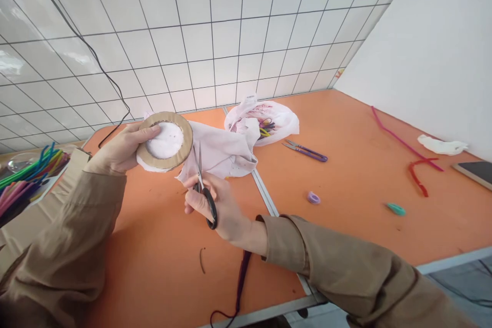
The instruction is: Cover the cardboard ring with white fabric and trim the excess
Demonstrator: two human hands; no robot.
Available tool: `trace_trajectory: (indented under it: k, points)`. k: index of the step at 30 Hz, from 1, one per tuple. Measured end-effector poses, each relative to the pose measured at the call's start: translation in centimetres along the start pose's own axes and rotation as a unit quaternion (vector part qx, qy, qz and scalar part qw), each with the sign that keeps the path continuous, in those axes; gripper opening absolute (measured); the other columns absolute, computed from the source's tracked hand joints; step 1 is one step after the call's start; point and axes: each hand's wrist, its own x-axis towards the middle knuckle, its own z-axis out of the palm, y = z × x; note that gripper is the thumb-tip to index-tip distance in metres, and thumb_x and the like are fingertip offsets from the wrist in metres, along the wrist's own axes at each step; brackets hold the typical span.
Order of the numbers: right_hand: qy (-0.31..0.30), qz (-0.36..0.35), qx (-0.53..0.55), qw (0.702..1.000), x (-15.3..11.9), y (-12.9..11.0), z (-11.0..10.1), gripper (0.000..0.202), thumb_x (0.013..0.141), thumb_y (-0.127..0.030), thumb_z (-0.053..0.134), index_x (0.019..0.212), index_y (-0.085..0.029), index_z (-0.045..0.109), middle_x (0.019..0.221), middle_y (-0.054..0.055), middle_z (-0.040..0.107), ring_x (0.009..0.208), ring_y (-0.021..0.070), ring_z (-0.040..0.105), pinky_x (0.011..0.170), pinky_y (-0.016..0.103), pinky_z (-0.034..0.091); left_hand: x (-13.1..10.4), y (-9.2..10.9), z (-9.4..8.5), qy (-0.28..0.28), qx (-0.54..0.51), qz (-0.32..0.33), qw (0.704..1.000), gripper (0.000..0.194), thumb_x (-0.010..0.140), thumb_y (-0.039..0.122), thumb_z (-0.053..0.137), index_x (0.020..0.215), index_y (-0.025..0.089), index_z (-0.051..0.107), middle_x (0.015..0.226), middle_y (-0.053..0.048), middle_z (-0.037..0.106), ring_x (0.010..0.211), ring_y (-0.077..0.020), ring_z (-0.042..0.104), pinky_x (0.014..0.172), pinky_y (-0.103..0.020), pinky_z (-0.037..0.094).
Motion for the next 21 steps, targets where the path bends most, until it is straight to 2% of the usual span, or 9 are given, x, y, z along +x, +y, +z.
trace_trajectory:
  k: [4, 7, 10, 12, 14, 17, 21]
  points:
    - [0.002, -0.036, -0.056, 0.998, -0.8, 0.5, 0.1, 0.036, 0.083, -0.053, 0.065, 0.092, -0.019, 0.058, 0.066, 0.001, 0.060, 0.059, 0.0164, 0.061, 0.061, 0.032, 0.048, 0.1, -0.1, 0.2, 0.005, -0.010, 0.004, 1.000, 0.029, 0.080, 0.034, 0.073, 0.096, 0.010, 0.074, 0.094, -0.014, 0.076, 0.087, -0.0262, 0.070, 0.075, -0.033, 0.057]
    - [0.017, -0.103, -0.116, 0.988, -0.8, 0.2, 0.2, 0.023, 0.084, -0.041, 0.064, 0.092, -0.020, 0.059, 0.068, 0.000, 0.061, 0.059, 0.0157, 0.059, 0.058, 0.031, 0.048, 0.0, 0.0, 0.4, 0.014, -0.011, 0.001, 1.000, 0.026, 0.083, 0.032, 0.071, 0.096, 0.010, 0.073, 0.098, -0.015, 0.075, 0.091, -0.0263, 0.070, 0.079, -0.033, 0.057]
    - [0.114, -0.186, -0.195, 0.956, 0.4, -0.7, -0.4, 0.013, 0.085, -0.031, 0.063, 0.093, -0.022, 0.058, 0.076, 0.001, 0.062, 0.070, 0.0169, 0.061, 0.065, 0.033, 0.051, -0.2, 0.1, 0.5, 0.015, -0.019, -0.011, 1.000, 0.024, 0.082, 0.031, 0.072, 0.095, 0.010, 0.073, 0.098, -0.014, 0.075, 0.091, -0.0252, 0.070, 0.079, -0.032, 0.057]
    - [0.188, -0.239, -0.237, 0.923, 1.7, -1.3, -1.4, 0.019, 0.082, -0.028, 0.067, 0.098, -0.023, 0.058, 0.087, 0.003, 0.063, 0.083, 0.0194, 0.062, 0.077, 0.038, 0.052, -0.3, 0.2, 0.5, -0.004, -0.017, -0.017, 1.000, 0.026, 0.081, 0.033, 0.073, 0.095, 0.011, 0.073, 0.097, -0.013, 0.076, 0.090, -0.0252, 0.070, 0.077, -0.032, 0.057]
    - [0.217, -0.275, -0.244, 0.904, 3.0, -1.8, -2.7, 0.027, 0.081, -0.028, 0.068, 0.106, -0.024, 0.057, 0.093, 0.004, 0.064, 0.093, 0.0219, 0.063, 0.085, 0.042, 0.052, -0.4, 0.1, 0.5, -0.032, -0.008, -0.023, 0.999, 0.029, 0.081, 0.036, 0.074, 0.097, 0.011, 0.074, 0.095, -0.013, 0.076, 0.087, -0.0255, 0.069, 0.075, -0.033, 0.057]
    - [0.220, -0.284, -0.257, 0.897, 4.3, -2.1, -4.4, 0.036, 0.082, -0.034, 0.069, 0.114, -0.026, 0.054, 0.100, 0.007, 0.065, 0.101, 0.0270, 0.062, 0.088, 0.048, 0.051, -0.3, 0.0, 0.3, -0.065, -0.008, -0.025, 0.998, 0.031, 0.081, 0.037, 0.074, 0.098, 0.011, 0.074, 0.092, -0.013, 0.076, 0.083, -0.0241, 0.069, 0.074, -0.032, 0.057]
    - [0.169, -0.237, -0.279, 0.915, 4.9, -2.5, -5.7, 0.046, 0.082, -0.035, 0.070, 0.124, -0.028, 0.051, 0.122, 0.012, 0.062, 0.118, 0.0329, 0.057, 0.097, 0.054, 0.048, -0.2, -0.2, 0.1, -0.094, -0.011, -0.023, 0.995, 0.031, 0.077, 0.037, 0.077, 0.095, 0.011, 0.075, 0.090, -0.012, 0.075, 0.082, -0.0223, 0.069, 0.069, -0.028, 0.056]
